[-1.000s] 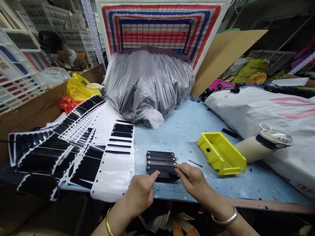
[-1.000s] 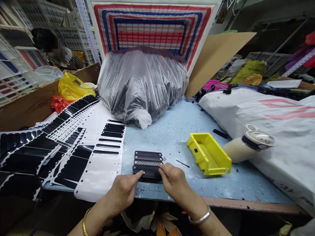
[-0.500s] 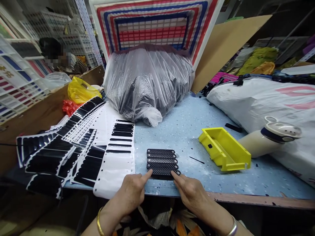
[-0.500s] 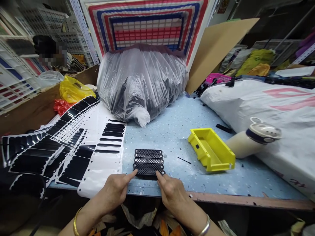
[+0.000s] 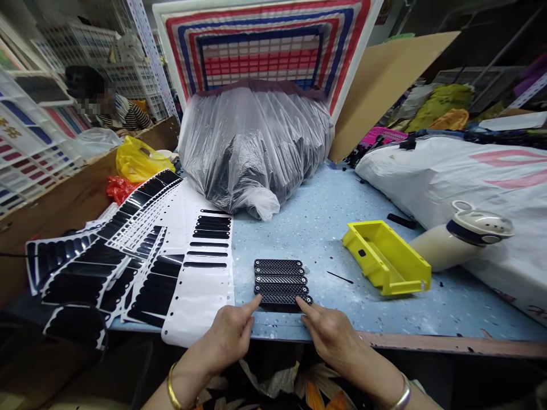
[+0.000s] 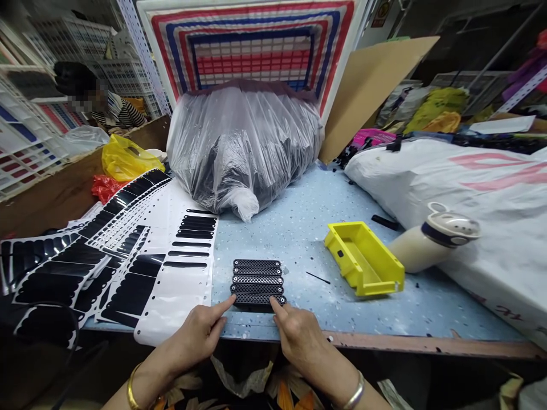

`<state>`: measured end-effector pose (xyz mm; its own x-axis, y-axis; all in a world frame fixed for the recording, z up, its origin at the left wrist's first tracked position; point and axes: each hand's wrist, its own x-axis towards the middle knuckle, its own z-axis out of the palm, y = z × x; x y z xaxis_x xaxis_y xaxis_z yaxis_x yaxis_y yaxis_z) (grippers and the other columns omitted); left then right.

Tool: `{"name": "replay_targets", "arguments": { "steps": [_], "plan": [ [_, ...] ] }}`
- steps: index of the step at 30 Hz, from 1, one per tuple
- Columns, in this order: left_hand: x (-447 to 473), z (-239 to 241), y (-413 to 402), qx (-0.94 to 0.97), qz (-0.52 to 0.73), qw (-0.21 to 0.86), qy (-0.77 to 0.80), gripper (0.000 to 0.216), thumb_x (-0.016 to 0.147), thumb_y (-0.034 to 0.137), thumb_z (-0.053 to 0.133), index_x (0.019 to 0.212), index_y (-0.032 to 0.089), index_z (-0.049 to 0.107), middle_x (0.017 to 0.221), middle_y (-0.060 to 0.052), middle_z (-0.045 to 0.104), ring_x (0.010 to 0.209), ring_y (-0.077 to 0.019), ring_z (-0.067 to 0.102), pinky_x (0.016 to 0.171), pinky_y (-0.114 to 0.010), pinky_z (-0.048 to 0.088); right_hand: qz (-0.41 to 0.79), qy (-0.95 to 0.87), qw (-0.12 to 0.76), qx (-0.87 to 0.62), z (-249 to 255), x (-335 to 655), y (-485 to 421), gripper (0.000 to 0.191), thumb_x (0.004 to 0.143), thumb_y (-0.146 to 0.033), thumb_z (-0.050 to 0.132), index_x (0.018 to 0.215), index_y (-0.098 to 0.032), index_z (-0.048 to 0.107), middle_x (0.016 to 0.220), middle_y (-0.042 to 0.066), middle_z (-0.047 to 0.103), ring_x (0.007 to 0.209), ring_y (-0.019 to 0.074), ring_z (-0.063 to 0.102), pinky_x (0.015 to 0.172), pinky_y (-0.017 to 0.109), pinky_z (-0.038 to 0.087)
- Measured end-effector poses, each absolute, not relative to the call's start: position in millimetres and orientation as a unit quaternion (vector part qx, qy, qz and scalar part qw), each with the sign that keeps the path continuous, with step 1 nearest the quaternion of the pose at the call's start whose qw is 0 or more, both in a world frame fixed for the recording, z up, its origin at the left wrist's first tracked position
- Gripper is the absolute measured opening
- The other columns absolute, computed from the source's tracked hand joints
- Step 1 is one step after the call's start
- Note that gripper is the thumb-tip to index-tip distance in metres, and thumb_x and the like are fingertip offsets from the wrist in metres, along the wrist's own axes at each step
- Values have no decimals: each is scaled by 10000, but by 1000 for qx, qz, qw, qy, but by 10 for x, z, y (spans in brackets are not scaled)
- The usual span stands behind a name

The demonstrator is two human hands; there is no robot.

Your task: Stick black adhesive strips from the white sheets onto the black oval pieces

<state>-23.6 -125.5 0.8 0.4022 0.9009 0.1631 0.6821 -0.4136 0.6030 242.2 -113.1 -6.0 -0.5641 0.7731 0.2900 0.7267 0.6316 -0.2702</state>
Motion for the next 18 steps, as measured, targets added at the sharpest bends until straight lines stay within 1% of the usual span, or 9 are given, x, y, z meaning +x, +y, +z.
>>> {"name": "replay_targets", "arguments": {
  "steps": [2, 4, 6, 8, 10, 13, 15, 18],
  "plan": [
    [-239, 4, -1267, 809, 240, 233, 483, 535, 845, 111, 441, 1363, 64, 565, 721, -115, 749, 607, -240, 694, 615, -353, 569, 73, -877, 222, -421, -15, 2406, -1134, 423, 957, -111, 327, 1296, -88, 578, 731, 91, 692, 601, 217, 660, 541, 328, 535],
    [-239, -4, -1260, 792, 271, 250, 487, 519, 857, 139, 449, 1358, 92, 577, 741, -99, 739, 642, -221, 693, 644, -333, 564, 96, -862, 258, -425, 34, 2411, -1109, 391, 972, -134, 347, 1278, -113, 589, 753, 83, 686, 639, 207, 663, 576, 321, 545],
    [-231, -31, -1223, 755, 321, 265, 506, 521, 843, 176, 492, 1350, 106, 589, 728, -70, 707, 608, -187, 664, 625, -301, 548, 114, -840, 299, -438, 56, 2460, -1041, 356, 972, -166, 382, 1246, -138, 608, 769, 77, 683, 669, 200, 665, 614, 316, 556],
    [-218, -82, -1147, 699, 370, 297, 536, 578, 785, 208, 572, 1353, 105, 587, 742, -47, 676, 547, -151, 617, 577, -274, 527, 122, -812, 315, -476, 32, 2548, -931, 350, 955, -197, 395, 1207, -145, 633, 760, 77, 682, 664, 203, 662, 632, 326, 562],
    [-202, -149, -1033, 623, 402, 360, 566, 617, 727, 236, 629, 1329, 97, 606, 755, -34, 657, 518, -134, 592, 546, -263, 515, 129, -784, 287, -535, -27, 2637, -811, 357, 904, -195, 397, 1127, -148, 672, 742, 86, 690, 653, 217, 663, 644, 348, 564],
    [-170, -239, -831, 535, 417, 452, 578, 624, 715, 258, 611, 1307, 62, 608, 693, -8, 623, 497, -144, 594, 515, -268, 505, 138, -760, 238, -589, -125, 2668, -686, 343, 813, -172, 418, 992, -167, 710, 778, 96, 723, 704, 233, 688, 686, 356, 562],
    [-136, -273, -715, 537, 416, 460, 572, 624, 716, 229, 576, 1313, 47, 596, 675, 1, 609, 500, -147, 592, 530, -274, 511, 141, -759, 228, -594, -167, 2603, -654, 336, 799, -165, 415, 947, -184, 716, 817, 86, 738, 751, 225, 700, 706, 332, 553],
    [-57, -270, -624, 600, 400, 399, 566, 600, 709, 142, 532, 1299, 65, 613, 671, -1, 617, 538, -144, 586, 590, -274, 521, 149, -756, 221, -598, -183, 2488, -641, 331, 808, -168, 399, 895, -204, 717, 825, 69, 747, 784, 213, 707, 714, 304, 543]
  ]
}}
